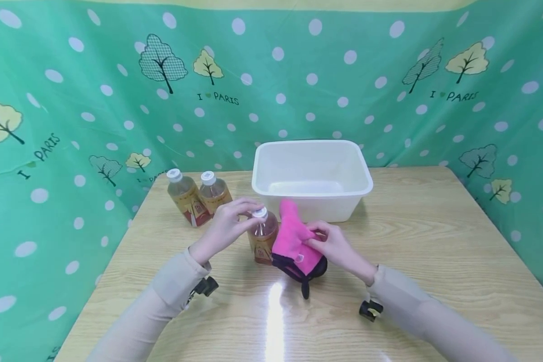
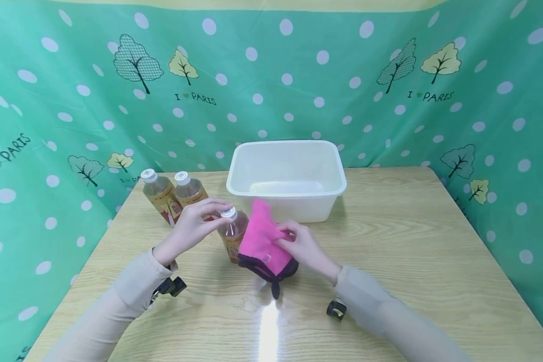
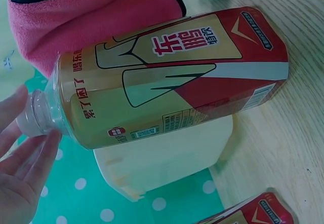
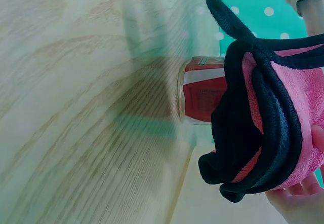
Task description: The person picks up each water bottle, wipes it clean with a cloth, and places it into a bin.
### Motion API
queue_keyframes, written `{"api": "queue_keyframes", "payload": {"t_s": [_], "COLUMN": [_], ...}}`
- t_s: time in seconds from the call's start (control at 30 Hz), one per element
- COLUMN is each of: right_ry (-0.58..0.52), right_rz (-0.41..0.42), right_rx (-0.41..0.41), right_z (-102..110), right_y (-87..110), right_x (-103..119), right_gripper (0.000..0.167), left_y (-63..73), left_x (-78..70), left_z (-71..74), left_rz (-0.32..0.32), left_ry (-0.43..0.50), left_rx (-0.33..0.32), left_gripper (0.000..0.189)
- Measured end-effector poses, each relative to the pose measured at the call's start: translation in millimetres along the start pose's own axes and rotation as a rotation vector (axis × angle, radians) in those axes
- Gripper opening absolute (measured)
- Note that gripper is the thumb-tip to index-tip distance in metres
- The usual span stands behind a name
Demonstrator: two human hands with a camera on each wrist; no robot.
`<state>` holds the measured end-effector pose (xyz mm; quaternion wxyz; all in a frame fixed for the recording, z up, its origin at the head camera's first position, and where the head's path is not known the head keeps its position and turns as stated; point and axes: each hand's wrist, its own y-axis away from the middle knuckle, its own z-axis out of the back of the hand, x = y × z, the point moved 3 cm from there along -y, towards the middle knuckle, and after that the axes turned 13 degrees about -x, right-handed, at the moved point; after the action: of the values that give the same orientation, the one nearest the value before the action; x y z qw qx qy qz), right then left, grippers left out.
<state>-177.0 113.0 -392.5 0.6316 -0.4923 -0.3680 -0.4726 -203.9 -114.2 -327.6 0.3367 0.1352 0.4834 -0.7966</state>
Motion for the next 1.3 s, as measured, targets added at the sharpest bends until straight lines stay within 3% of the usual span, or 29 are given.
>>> {"api": "queue_keyframes", "payload": {"t_s": [0.5, 0.93, 1.3], "right_ry": [-0.073, -0.028, 0.032], "right_rz": [-0.066, -0.024, -0.034], "right_rx": [0.035, 0.097, 0.148], "right_z": [-22, -31, -34], "right_y": [-10.3, -12.9, -14.2], "right_x": [-5, -1, -14], "right_gripper": [0.021, 0.024, 0.024], "left_y": [-1.0, -1.7, -1.6], "left_x": [0.4, 1.3, 0.9], "left_z": [0.6, 0.4, 0.4], "left_rz": [0.012, 0.022, 0.031], "left_ry": [-0.012, -0.019, 0.009], "left_rx": [0.01, 0.001, 0.014], "left_gripper": [0.026, 0.027, 0.028]}}
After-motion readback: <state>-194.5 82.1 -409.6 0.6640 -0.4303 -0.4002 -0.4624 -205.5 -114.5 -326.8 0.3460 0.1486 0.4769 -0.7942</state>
